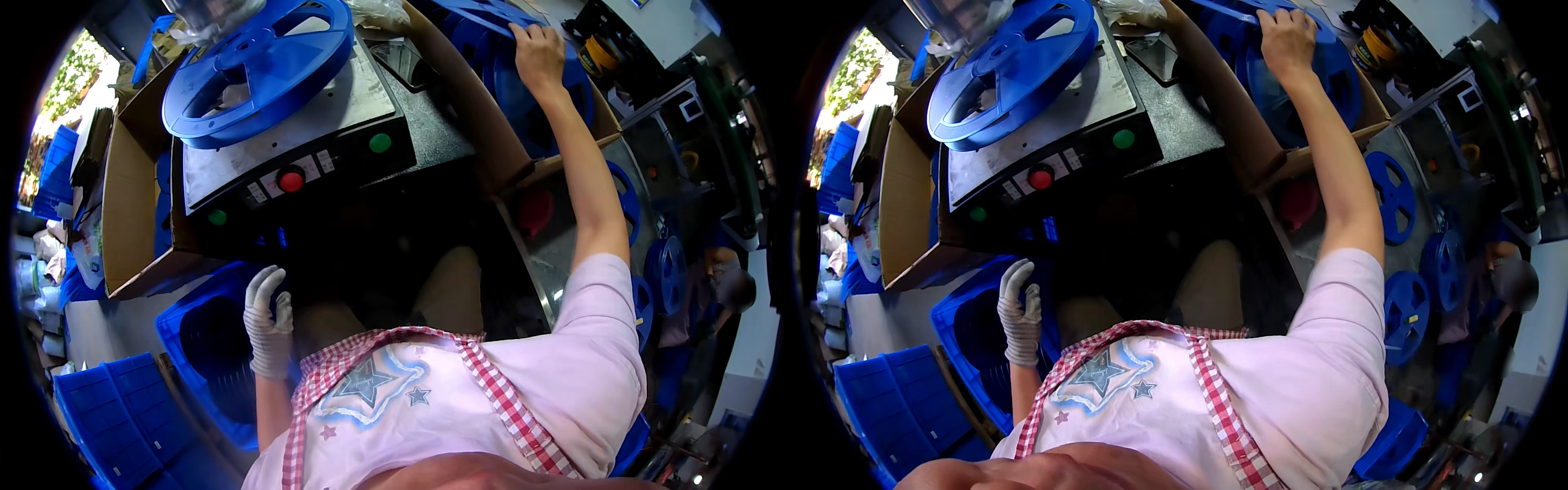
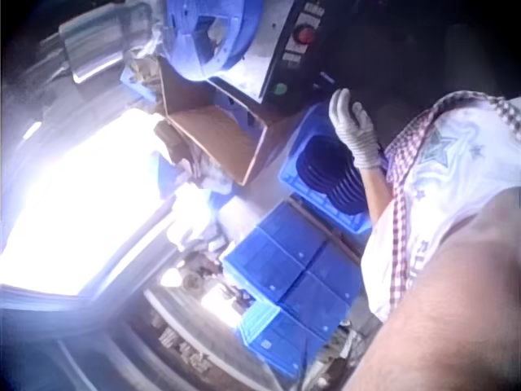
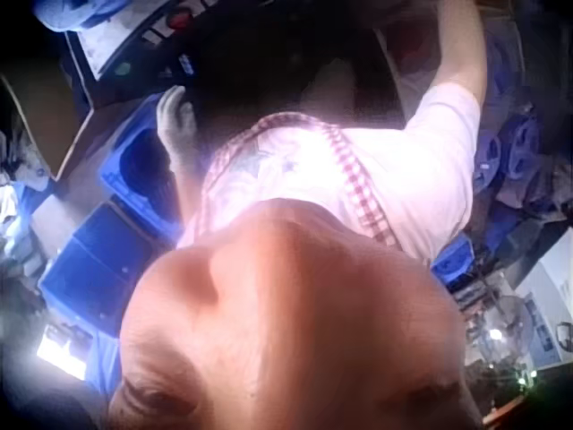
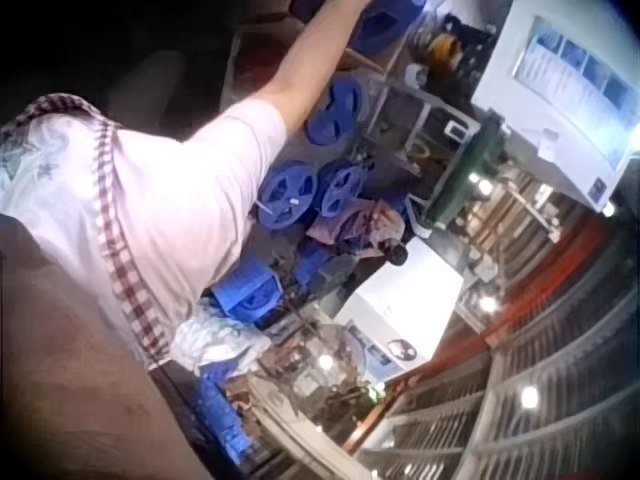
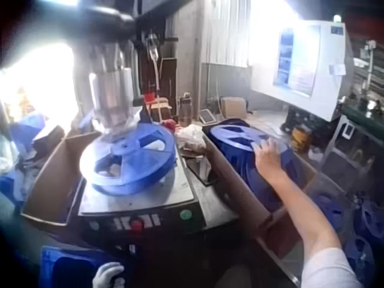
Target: The person repeatedly picks up blue plastic steering wheel parts from a cardboard box and wipes them with a pink cloth. The person handles the parts one at a time, wiping the surfaces before placing them back into the box. The task involves repetitive cleaning of multiple identical plastic components.
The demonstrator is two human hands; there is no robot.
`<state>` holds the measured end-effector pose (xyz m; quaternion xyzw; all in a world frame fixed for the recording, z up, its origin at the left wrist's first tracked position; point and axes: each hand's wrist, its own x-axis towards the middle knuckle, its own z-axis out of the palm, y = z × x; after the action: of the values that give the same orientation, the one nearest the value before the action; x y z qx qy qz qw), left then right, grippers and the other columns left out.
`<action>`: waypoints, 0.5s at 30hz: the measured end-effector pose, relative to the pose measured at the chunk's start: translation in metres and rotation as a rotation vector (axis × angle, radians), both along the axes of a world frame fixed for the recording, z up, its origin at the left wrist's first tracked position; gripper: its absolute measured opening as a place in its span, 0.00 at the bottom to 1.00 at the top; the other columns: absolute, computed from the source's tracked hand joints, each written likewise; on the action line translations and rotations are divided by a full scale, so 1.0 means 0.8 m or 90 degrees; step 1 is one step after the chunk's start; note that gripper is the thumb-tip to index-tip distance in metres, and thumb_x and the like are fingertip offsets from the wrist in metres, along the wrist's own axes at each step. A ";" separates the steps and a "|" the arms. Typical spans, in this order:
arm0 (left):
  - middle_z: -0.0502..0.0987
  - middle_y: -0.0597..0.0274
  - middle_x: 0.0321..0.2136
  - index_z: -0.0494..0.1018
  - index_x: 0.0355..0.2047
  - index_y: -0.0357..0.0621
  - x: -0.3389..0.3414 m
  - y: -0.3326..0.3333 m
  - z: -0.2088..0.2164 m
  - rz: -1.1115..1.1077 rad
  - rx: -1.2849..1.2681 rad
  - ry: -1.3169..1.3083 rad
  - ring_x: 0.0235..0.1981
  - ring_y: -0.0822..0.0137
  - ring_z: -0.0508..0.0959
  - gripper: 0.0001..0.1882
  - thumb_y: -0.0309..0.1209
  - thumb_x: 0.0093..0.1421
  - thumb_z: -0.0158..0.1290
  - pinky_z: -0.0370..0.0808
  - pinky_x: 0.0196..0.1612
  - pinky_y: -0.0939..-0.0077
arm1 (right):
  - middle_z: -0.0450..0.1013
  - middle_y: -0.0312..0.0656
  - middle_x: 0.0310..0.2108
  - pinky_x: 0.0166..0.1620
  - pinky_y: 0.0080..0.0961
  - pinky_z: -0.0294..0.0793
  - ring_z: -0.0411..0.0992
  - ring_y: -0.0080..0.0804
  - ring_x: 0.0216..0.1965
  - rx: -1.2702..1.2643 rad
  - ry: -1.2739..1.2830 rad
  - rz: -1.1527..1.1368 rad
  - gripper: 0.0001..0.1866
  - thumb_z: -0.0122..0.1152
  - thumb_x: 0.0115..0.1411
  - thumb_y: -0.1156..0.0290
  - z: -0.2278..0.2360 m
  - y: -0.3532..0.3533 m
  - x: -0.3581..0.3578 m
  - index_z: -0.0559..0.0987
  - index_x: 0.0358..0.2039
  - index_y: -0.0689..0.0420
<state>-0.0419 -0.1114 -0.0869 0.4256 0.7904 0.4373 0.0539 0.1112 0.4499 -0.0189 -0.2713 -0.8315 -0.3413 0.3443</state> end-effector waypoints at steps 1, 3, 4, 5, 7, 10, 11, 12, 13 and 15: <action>0.72 0.54 0.50 0.74 0.48 0.43 -0.003 0.000 0.002 -0.005 -0.005 0.028 0.49 0.59 0.75 0.23 0.12 0.52 0.48 0.75 0.47 0.76 | 0.75 0.37 0.35 0.53 0.43 0.64 0.70 0.38 0.42 0.008 -0.012 0.038 0.15 0.50 0.59 0.72 0.005 -0.041 0.019 0.81 0.44 0.48; 0.73 0.52 0.49 0.74 0.47 0.41 -0.014 0.007 0.010 -0.026 0.012 0.031 0.50 0.56 0.75 0.22 0.14 0.51 0.50 0.74 0.49 0.72 | 0.71 0.35 0.30 0.52 0.43 0.65 0.69 0.39 0.39 -0.082 -0.043 0.092 0.16 0.51 0.59 0.74 0.005 -0.122 0.053 0.80 0.45 0.47; 0.73 0.50 0.49 0.75 0.46 0.41 -0.021 0.013 0.019 -0.042 -0.001 0.108 0.50 0.54 0.75 0.21 0.15 0.51 0.50 0.73 0.51 0.68 | 0.71 0.36 0.30 0.52 0.43 0.64 0.69 0.39 0.39 -0.086 -0.047 0.140 0.17 0.52 0.57 0.75 -0.001 -0.150 0.066 0.80 0.46 0.48; 0.74 0.50 0.49 0.74 0.46 0.40 -0.022 0.019 0.027 -0.044 0.006 0.121 0.50 0.53 0.74 0.21 0.15 0.51 0.50 0.72 0.53 0.67 | 0.72 0.38 0.35 0.52 0.42 0.65 0.68 0.40 0.41 -0.152 -0.092 0.139 0.18 0.57 0.57 0.69 -0.017 -0.168 0.078 0.78 0.49 0.50; 0.73 0.50 0.49 0.74 0.46 0.40 -0.035 0.038 0.050 -0.091 0.030 0.164 0.50 0.53 0.74 0.21 0.15 0.51 0.50 0.72 0.53 0.67 | 0.71 0.43 0.42 0.54 0.40 0.65 0.67 0.43 0.47 -0.362 -0.088 0.244 0.24 0.63 0.56 0.59 -0.044 -0.184 0.096 0.76 0.52 0.53; 0.73 0.51 0.49 0.74 0.48 0.40 -0.048 0.052 0.096 -0.114 0.062 0.251 0.51 0.54 0.74 0.21 0.15 0.53 0.50 0.71 0.54 0.66 | 0.66 0.52 0.55 0.61 0.40 0.61 0.62 0.49 0.58 -0.467 -0.031 0.195 0.36 0.58 0.56 0.43 -0.049 -0.166 0.103 0.71 0.56 0.56; 0.74 0.50 0.49 0.73 0.49 0.41 -0.054 0.061 0.106 -0.117 0.087 0.280 0.51 0.53 0.74 0.21 0.16 0.53 0.51 0.72 0.54 0.64 | 0.66 0.55 0.56 0.60 0.41 0.61 0.62 0.50 0.58 -0.432 0.037 0.124 0.39 0.58 0.55 0.41 -0.051 -0.145 0.107 0.69 0.58 0.58; 0.73 0.50 0.49 0.73 0.49 0.41 -0.060 0.073 0.115 -0.097 0.065 0.236 0.51 0.52 0.74 0.21 0.17 0.54 0.53 0.71 0.54 0.64 | 0.66 0.57 0.56 0.60 0.43 0.62 0.62 0.51 0.59 -0.472 0.041 -0.035 0.43 0.58 0.54 0.40 -0.063 -0.127 0.119 0.65 0.61 0.59; 0.72 0.49 0.50 0.70 0.52 0.40 -0.069 0.082 0.131 -0.112 0.067 0.326 0.52 0.53 0.73 0.21 0.19 0.57 0.52 0.69 0.55 0.67 | 0.65 0.60 0.56 0.59 0.45 0.63 0.63 0.52 0.59 -0.512 0.044 -0.183 0.47 0.59 0.52 0.38 -0.071 -0.114 0.121 0.62 0.63 0.60; 0.71 0.50 0.52 0.68 0.55 0.42 -0.078 0.094 0.152 -0.071 0.043 0.394 0.56 0.51 0.70 0.24 0.24 0.56 0.55 0.66 0.58 0.65 | 0.65 0.63 0.56 0.58 0.47 0.64 0.64 0.55 0.59 -0.734 0.013 -0.217 0.53 0.57 0.50 0.36 -0.063 -0.109 0.114 0.56 0.65 0.62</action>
<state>-0.1043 -0.0362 0.0351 0.5828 0.7296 0.3097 -0.1791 0.2023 0.3624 -0.0696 -0.5467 -0.8242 0.1172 0.0898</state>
